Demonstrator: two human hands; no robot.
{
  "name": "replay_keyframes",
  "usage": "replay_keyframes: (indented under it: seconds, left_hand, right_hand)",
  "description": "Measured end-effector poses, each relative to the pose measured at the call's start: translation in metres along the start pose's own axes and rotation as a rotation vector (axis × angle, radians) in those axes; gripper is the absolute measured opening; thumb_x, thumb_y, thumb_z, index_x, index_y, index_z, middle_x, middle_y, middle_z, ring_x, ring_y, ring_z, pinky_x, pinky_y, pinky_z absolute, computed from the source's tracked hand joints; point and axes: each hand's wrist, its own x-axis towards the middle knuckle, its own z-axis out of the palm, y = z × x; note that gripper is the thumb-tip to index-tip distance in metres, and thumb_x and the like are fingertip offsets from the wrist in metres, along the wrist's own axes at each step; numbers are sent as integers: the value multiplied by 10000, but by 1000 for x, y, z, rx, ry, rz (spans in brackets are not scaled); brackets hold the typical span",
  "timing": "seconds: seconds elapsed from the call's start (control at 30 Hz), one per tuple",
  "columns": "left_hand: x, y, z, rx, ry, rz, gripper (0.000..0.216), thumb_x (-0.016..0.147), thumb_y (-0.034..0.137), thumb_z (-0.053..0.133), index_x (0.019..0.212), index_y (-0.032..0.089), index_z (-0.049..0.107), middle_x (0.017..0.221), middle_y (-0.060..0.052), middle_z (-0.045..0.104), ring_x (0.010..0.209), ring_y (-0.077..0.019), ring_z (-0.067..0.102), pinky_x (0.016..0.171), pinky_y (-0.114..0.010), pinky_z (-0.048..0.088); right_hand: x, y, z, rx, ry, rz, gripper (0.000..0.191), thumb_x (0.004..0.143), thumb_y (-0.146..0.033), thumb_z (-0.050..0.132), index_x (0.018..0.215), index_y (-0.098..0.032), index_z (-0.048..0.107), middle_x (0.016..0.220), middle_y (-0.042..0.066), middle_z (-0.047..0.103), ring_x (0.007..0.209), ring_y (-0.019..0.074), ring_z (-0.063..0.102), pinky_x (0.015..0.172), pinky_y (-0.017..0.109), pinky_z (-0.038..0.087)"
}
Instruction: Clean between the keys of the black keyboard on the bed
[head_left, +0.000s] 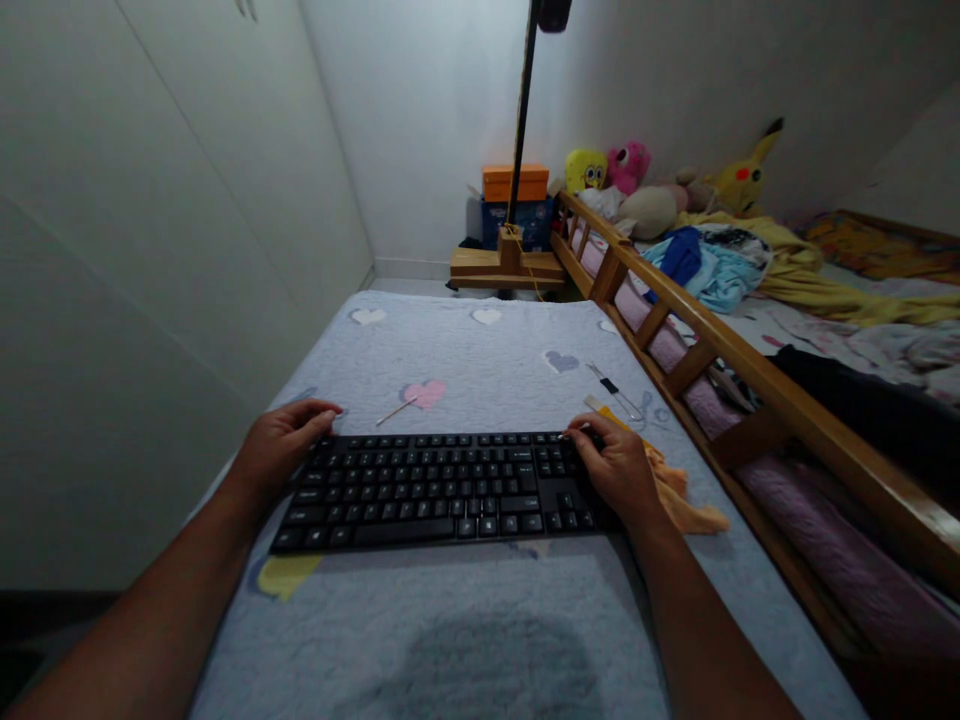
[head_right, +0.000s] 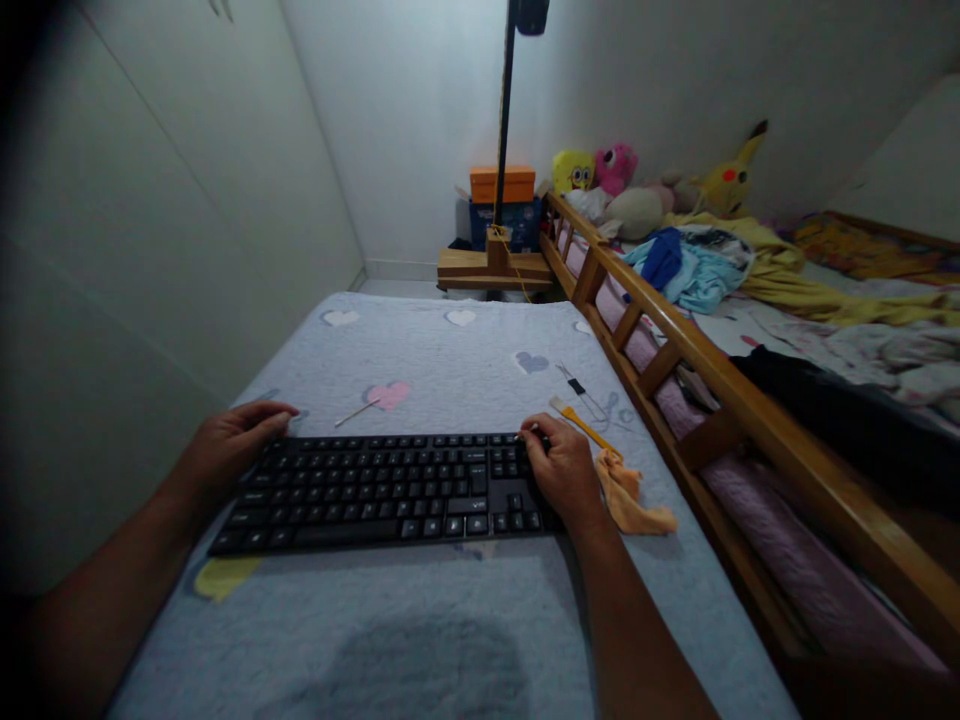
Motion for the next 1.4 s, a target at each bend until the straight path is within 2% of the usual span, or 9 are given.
replay_keyframes:
  seconds: [0.57,0.9,1.1,1.4]
  left_hand:
    - [2,-2,-1,9,-13,5,428,711,506,703,958,157,711,686,12,610,580,-143,509,531,-247,390]
    - [2,-1,0,17,-11,29,453,696,524,676,944,146,707,695,13,617,601,-138,518,550,-234,390]
    - [5,-6,-1,14,-11,35,432,718,515,679,951,152,705,694,16,613,590,-132,514,547,-231,389]
    - [4,-7,-1,6,-13,33,448,714,528,685,963,156,706,701,19,616,587,-133,518,545,-234,395]
  right_hand:
    - [-1,-3,-1,7,-36,2,127,871,-270,573,797,-229,668,784,13,708,791,191,655,743,290,447]
    - [-4,-8,10,76,-128,-45,149,907,-253,566,858,-230,705,866,27,743,857,195,681,804,309,473]
    - [-4,-5,15,59,-106,-102,145,896,-217,572,861,-228,712,877,37,744,879,201,669,833,328,479]
    - [-2,0,5,-28,-85,-107,133,880,-214,561,833,-228,685,867,39,741,867,206,657,817,330,467]
